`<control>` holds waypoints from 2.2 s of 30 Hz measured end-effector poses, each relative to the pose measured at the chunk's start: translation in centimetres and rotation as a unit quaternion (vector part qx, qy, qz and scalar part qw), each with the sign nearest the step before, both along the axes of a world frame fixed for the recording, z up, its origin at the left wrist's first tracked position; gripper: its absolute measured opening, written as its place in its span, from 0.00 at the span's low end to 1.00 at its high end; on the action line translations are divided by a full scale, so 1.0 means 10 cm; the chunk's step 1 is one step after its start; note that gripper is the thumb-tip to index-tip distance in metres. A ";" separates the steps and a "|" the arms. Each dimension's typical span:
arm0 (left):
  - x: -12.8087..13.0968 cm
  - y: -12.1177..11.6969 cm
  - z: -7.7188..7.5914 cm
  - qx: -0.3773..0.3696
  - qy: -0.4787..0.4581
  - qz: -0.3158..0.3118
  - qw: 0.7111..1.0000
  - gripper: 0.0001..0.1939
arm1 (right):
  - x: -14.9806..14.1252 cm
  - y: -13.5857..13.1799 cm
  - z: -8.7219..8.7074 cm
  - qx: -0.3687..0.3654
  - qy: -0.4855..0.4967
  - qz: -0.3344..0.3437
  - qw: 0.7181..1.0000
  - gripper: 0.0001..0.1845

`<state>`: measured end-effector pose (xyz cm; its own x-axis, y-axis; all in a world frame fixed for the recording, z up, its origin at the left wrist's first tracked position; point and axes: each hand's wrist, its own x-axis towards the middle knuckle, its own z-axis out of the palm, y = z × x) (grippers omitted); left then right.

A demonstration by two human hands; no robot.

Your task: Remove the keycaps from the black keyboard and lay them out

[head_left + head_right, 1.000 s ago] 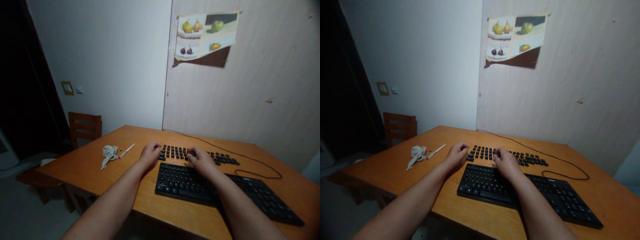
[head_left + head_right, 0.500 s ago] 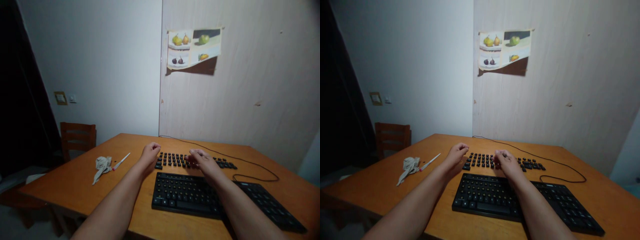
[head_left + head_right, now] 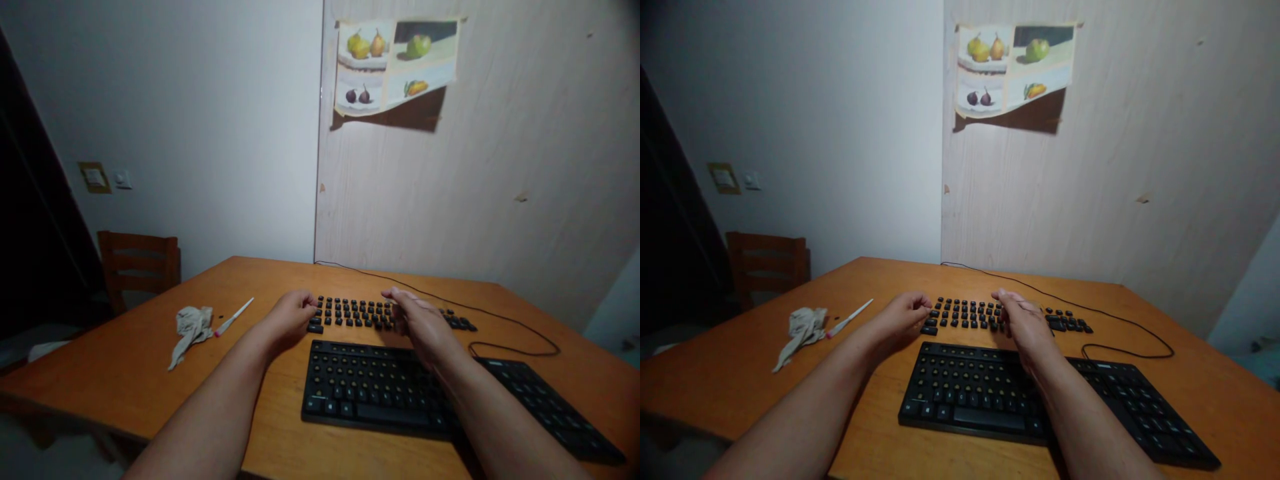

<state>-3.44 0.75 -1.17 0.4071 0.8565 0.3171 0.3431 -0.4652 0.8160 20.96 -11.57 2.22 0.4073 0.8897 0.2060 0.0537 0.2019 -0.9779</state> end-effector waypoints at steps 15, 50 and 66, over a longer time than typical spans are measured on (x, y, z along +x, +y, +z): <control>-0.01 -0.12 -0.07 -0.085 -0.020 -0.041 0.995 0.05 | -0.04 -0.03 0.02 -0.026 0.000 0.036 0.999 0.08; 0.04 -0.32 0.18 -0.107 0.170 -0.215 0.956 0.08 | -0.46 -0.44 0.02 -0.139 -0.179 0.383 0.896 0.06; 0.06 -0.31 0.18 -0.105 0.179 -0.212 0.955 0.08 | -0.53 -0.46 0.02 -0.179 -0.175 0.386 0.888 0.07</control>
